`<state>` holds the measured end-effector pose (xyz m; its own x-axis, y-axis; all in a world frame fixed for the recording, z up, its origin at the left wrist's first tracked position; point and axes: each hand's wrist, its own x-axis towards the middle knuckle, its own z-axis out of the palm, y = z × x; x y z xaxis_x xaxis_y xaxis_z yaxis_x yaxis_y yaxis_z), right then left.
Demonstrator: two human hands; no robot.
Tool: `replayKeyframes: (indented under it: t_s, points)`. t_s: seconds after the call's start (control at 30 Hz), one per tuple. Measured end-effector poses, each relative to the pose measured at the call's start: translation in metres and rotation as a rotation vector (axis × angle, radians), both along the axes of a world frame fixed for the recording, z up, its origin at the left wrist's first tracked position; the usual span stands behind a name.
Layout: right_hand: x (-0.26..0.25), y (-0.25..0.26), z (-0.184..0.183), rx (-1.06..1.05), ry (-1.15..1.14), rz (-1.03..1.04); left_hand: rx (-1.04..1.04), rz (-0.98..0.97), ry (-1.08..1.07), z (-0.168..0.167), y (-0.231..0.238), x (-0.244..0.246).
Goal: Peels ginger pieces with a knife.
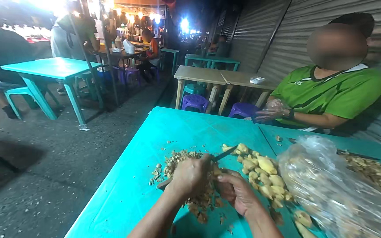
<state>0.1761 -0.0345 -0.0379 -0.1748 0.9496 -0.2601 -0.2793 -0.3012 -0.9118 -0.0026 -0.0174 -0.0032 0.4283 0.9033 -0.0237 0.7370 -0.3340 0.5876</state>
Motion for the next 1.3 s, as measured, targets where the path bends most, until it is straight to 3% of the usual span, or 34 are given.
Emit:
replayKeyframes:
  t_s: [0.13, 0.27, 0.47, 0.8, 1.07, 1.3]
  points:
    - [0.007, 0.001, 0.0, -0.009, 0.073, 0.019, -0.047, -0.089, -0.021, 0.005, -0.006, 0.008]
    - [0.004, 0.0, -0.003, -0.072, 0.087, 0.109, 0.006, -0.055, 0.01, 0.002, 0.002, -0.001]
    - [-0.006, 0.004, 0.002, -0.188, 0.208, -0.134, -0.044, 0.057, 0.017, 0.003, 0.002, 0.0]
    - [-0.038, -0.013, 0.001, 0.075, -0.103, -0.436, -0.155, -0.024, 0.009, 0.004, -0.009, 0.012]
    - [-0.045, -0.019, 0.002, 0.199, -0.038, -0.41, -0.051, -0.019, -0.103, 0.001, -0.001, 0.001]
    - [-0.035, -0.007, 0.008, -0.12, 0.101, -0.331, -0.011, 0.052, -0.048, -0.001, 0.003, -0.001]
